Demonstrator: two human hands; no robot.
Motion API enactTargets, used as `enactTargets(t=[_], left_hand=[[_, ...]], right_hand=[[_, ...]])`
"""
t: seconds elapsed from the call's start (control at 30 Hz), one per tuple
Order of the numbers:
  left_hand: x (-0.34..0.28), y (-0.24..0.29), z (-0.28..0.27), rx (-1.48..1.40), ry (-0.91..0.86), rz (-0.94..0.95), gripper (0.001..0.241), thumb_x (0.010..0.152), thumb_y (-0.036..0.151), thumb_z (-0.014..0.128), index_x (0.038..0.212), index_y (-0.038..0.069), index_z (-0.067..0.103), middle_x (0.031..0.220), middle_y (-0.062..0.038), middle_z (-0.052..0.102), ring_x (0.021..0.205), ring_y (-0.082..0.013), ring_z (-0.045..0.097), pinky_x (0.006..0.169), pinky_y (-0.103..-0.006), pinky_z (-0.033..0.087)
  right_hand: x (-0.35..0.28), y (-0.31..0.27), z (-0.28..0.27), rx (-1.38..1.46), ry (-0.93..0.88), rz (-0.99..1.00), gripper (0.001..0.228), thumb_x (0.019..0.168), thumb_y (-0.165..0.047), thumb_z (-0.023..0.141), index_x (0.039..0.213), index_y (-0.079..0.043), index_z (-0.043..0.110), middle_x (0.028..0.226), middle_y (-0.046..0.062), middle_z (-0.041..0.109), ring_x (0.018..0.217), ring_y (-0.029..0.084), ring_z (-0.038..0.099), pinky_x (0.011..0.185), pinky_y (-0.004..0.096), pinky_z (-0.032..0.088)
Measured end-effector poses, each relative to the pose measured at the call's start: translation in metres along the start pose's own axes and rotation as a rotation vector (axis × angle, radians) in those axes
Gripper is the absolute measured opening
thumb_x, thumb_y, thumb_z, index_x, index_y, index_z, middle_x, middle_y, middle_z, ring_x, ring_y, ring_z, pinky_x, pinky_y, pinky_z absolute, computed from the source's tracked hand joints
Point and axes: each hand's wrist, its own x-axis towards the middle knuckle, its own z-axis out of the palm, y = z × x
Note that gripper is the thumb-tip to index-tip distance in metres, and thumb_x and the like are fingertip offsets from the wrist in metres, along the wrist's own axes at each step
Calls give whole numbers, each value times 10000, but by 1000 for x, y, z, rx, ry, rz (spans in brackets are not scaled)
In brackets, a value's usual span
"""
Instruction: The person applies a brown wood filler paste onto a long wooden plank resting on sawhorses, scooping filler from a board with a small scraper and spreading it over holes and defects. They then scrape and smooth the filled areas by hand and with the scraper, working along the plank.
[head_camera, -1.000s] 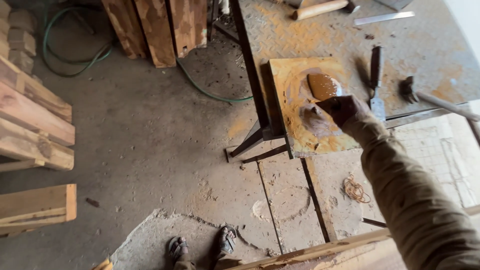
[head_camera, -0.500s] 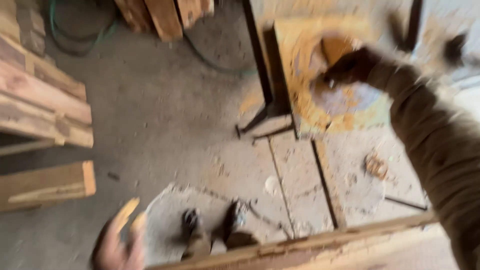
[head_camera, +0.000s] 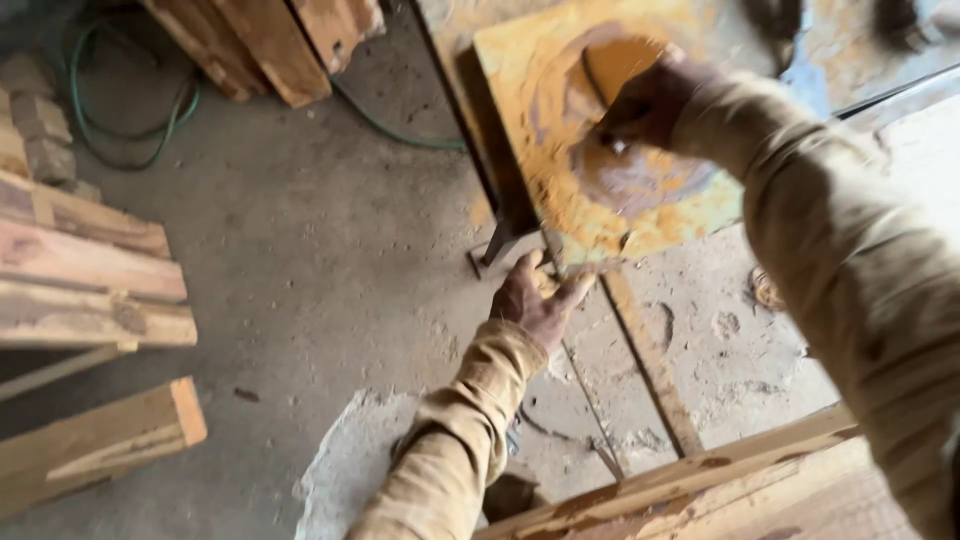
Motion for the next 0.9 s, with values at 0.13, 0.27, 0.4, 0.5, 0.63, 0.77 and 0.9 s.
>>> enactTargets(t=[0.13,0.27,0.4,0.5,0.63,0.77,0.9], left_hand=[[9,-4,9,-77,66,-117,1079,751,562,756,1605,130,257,1670,-180,273,1513,-337,341,1212,-547,340],[26,-24,35,-355,160,-141,1100,670,332,768,1615,247,213,1669,-148,204,1441,-335,411,1149,-562,405],[28,-34,39,-273,214,-43,1029,729,303,875,1574,238,290,1624,-139,274,1403,-305,424,1134,-537,428],[24,-34,42,-346,237,-7,1023,716,286,873,1567,223,310,1618,-143,279,1379,-309,439,1109,-534,462],[28,-36,48,-485,245,-37,1036,674,230,846,1558,206,308,1612,-135,277,1349,-325,471,1080,-513,510],[15,-16,34,-387,275,-7,1012,714,232,884,1554,174,322,1600,-152,298,1379,-313,435,1106,-498,474],[6,2,25,-303,217,-117,1005,724,243,846,1570,196,305,1572,-145,360,1324,-296,514,1074,-487,518]], right_hand=[[1,-4,6,-10,66,0,254,928,-439,719,1072,-257,824,1030,4,787,889,243,727,822,424,583],[-3,-14,-5,76,-15,119,237,903,-426,738,1080,-286,811,993,-10,792,864,210,724,797,411,585],[-2,-8,0,237,5,136,173,903,-251,725,1039,-275,831,935,0,805,822,155,731,744,365,587],[-4,-15,-4,245,-73,161,174,882,-194,724,998,-253,841,891,-2,807,788,141,719,717,356,584],[-14,-25,-8,349,-156,177,142,859,-239,735,947,-230,846,827,1,803,748,122,713,708,335,577],[-28,-38,-11,150,-51,137,140,889,-266,710,903,-186,824,795,45,764,692,143,663,706,342,536],[-30,-30,0,202,-64,-24,115,841,-131,640,776,-104,731,671,59,684,610,170,574,634,367,512]])
